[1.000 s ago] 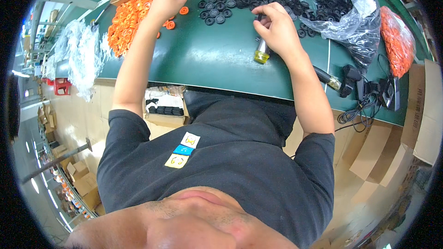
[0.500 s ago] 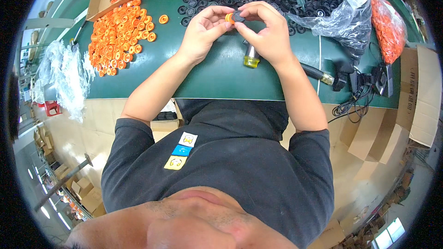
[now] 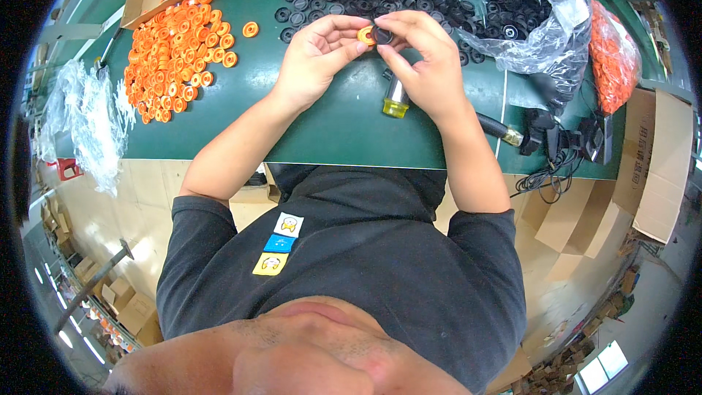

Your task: The person assembles plastic caps by inserting orange components into black caps by hand, tapping them together with a small mallet, and placing the assembled pieces into a box.

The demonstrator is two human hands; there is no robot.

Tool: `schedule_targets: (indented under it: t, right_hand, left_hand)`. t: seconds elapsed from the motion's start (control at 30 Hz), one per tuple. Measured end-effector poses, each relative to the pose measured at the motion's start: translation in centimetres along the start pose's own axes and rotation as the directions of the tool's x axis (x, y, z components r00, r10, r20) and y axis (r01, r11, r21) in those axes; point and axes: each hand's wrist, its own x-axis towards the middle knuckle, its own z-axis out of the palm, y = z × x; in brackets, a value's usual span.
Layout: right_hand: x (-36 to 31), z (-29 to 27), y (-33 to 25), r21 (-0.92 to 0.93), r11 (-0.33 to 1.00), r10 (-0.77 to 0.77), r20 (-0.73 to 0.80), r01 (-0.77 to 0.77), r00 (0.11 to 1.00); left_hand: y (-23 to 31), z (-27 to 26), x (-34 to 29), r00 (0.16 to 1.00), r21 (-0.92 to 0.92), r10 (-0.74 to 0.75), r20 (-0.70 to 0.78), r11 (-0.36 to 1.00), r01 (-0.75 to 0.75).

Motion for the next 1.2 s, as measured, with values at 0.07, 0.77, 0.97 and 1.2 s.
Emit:
schedule_targets:
  t: [0.07,0.77,0.97,1.2]
  right_hand:
    - [-0.1,0.1,0.1,0.017,0.998,-0.062,0.027,0.061,0.998]
    - [0.0,-0.1,0.1,-0.049,0.994,-0.098,0.017,0.098,0.995]
    - [-0.2,0.2,-0.2,-0.103,0.993,-0.057,0.036,0.061,0.998]
    - [-0.1,0.2,-0.4,-0.180,0.976,-0.112,0.050,0.119,0.992]
  left_hand:
    - [0.0,0.0,0.0,0.999,0.071,0.036,0.013,0.997,-0.036]
    - [-0.2,-0.1,-0.1,1.000,0.056,-0.022,0.005,0.998,0.021]
    - [-0.4,-0.2,-0.1,1.000,0.089,-0.005,-0.015,0.996,0.007]
    - [0.0,0.0,-0.2,1.000,0.088,0.000,-0.020,0.996,0.002]
